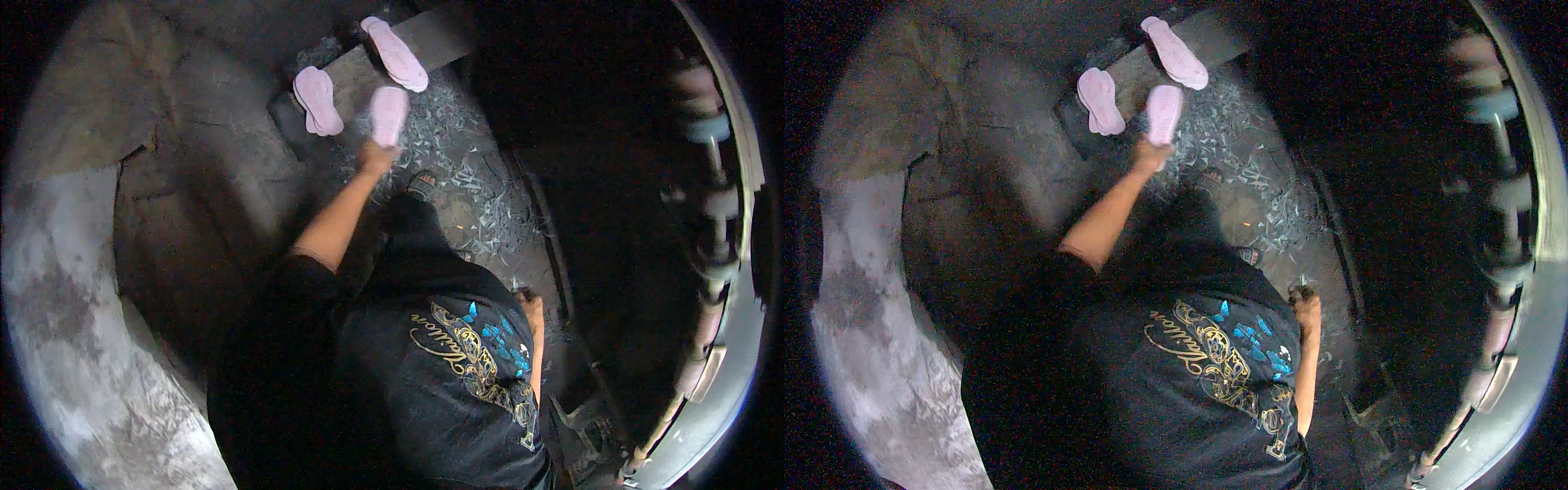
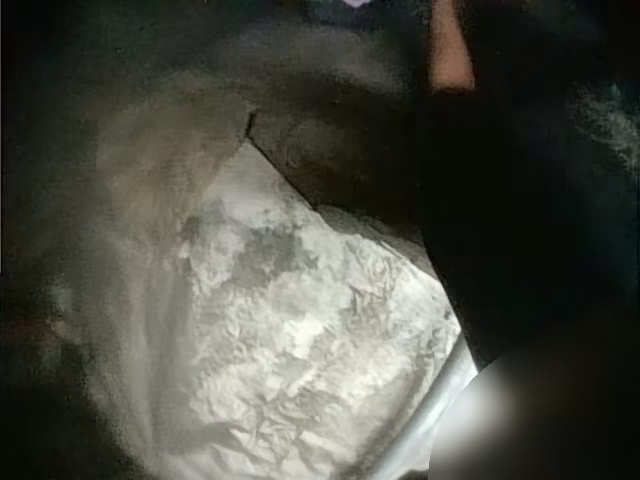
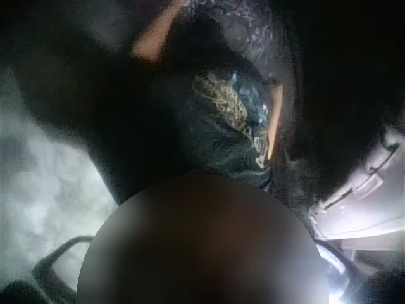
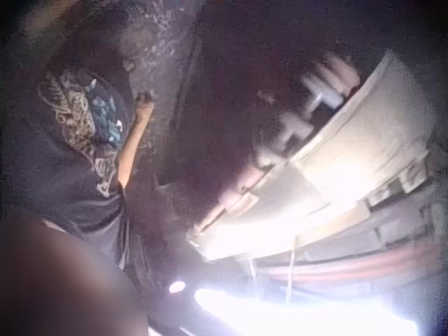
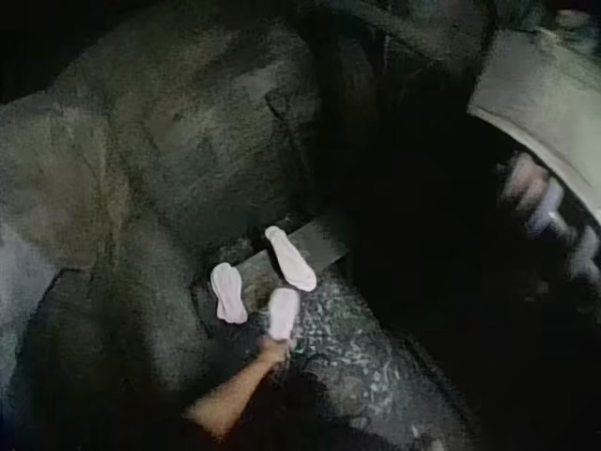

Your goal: The person repeatedly presses light-colored shoe insoles against a rotating grinding wheel to smooth their surfaces. They handle the insoles one at a time, turning them over and moving them along the wheel, then placing them on a nearby surface.

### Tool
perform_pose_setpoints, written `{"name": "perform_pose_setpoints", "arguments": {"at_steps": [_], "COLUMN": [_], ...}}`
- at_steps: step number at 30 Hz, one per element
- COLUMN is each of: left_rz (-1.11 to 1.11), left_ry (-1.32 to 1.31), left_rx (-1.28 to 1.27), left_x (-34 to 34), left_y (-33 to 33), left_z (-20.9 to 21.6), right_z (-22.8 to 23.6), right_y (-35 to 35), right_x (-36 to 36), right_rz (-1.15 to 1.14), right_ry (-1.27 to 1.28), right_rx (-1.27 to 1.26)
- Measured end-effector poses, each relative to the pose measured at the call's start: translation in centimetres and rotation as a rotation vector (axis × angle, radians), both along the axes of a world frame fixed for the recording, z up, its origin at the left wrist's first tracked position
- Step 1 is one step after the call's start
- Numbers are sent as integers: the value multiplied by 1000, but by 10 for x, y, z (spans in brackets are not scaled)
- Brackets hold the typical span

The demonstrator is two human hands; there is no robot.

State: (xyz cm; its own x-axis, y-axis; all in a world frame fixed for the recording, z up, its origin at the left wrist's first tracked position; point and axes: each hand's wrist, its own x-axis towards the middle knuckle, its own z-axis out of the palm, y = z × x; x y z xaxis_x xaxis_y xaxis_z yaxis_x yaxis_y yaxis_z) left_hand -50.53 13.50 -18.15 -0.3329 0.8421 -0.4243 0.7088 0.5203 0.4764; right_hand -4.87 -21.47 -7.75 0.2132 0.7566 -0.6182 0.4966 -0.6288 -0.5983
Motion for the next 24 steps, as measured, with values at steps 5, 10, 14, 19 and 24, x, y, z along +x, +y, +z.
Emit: {"name": "perform_pose_setpoints", "arguments": {"at_steps": [5,10,14,19,24], "left_rz": [188,90,-19,98,36], "left_ry": [295,527,229,152,230], "left_rx": [-117,-9,173,160,43], "left_x": [-139,-179,-95,23,52], "left_y": [88,131,180,244,270], "left_z": [-73,-71,-72,-62,-41], "right_z": [-106,-66,-20,-5,10], "right_y": [-4,75,134,153,150], "right_x": [-15,-25,-60,-87,-100], "right_rz": [-13,320,247,148,53], "right_ry": [191,-81,-127,-266,-267], "right_rx": [-56,-66,-99,-118,-202]}}
